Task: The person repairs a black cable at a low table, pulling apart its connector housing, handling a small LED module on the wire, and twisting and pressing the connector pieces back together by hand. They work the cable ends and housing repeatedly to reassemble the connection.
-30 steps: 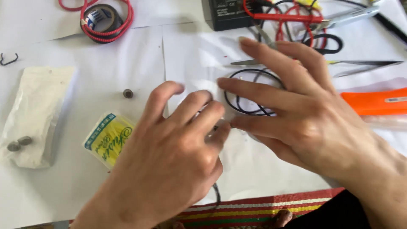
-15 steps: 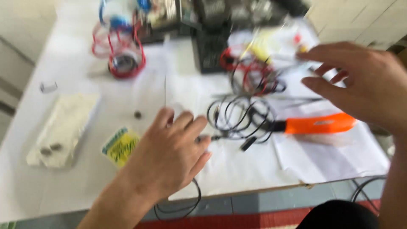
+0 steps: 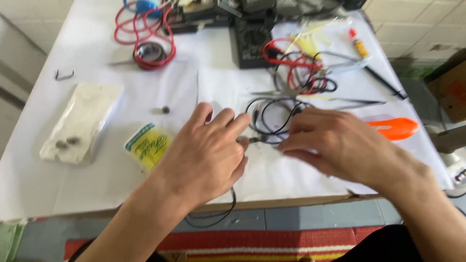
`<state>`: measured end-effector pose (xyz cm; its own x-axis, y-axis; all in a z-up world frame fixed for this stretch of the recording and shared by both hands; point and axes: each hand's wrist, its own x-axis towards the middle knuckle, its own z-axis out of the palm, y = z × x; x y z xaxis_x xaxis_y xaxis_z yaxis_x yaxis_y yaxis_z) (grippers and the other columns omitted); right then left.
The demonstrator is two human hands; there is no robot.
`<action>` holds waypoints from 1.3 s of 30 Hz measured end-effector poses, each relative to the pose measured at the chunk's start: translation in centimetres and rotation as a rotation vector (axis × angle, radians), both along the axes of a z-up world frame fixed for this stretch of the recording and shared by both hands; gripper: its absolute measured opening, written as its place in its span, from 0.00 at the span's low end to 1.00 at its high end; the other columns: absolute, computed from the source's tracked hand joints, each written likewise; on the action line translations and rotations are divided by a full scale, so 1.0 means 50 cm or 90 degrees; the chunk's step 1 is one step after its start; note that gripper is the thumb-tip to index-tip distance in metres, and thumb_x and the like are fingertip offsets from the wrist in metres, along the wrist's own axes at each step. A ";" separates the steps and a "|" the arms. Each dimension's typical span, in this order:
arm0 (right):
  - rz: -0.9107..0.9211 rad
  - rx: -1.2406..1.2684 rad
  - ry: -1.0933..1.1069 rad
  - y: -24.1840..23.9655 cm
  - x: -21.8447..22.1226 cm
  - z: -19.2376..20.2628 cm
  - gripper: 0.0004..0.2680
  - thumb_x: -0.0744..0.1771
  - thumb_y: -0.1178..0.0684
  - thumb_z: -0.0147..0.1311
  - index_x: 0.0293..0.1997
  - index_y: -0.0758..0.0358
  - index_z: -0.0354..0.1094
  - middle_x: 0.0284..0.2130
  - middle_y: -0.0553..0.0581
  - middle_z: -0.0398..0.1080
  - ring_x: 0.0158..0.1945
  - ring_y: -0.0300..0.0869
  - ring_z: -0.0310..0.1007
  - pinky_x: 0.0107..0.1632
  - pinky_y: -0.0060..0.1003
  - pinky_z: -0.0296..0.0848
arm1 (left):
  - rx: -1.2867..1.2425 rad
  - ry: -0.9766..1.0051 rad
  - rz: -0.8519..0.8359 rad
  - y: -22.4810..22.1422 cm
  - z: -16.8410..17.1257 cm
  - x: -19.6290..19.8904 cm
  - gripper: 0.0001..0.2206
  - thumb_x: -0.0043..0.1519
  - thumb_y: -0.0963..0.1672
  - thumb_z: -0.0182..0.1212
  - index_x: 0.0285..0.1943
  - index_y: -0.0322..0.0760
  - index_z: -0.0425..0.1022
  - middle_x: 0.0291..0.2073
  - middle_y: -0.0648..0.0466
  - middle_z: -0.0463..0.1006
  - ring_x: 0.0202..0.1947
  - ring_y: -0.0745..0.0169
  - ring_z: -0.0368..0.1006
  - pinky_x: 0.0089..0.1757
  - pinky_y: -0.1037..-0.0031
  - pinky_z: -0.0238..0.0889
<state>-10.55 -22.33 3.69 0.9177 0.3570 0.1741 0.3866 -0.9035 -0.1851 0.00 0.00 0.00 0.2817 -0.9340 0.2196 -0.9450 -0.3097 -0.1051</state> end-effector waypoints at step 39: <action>-0.043 -0.087 -0.119 -0.003 0.022 -0.042 0.11 0.61 0.59 0.61 0.47 0.53 0.80 0.27 0.48 0.70 0.23 0.42 0.65 0.33 0.39 0.69 | -0.154 0.124 -0.076 0.002 -0.003 0.018 0.04 0.56 0.40 0.66 0.28 0.39 0.83 0.34 0.59 0.78 0.38 0.60 0.64 0.54 0.55 0.48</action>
<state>-9.47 -22.50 1.60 0.8968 0.3277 0.2974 0.3402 -0.9403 0.0103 0.90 0.11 -0.16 0.2318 -0.8907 0.3912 -0.9713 -0.1895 0.1440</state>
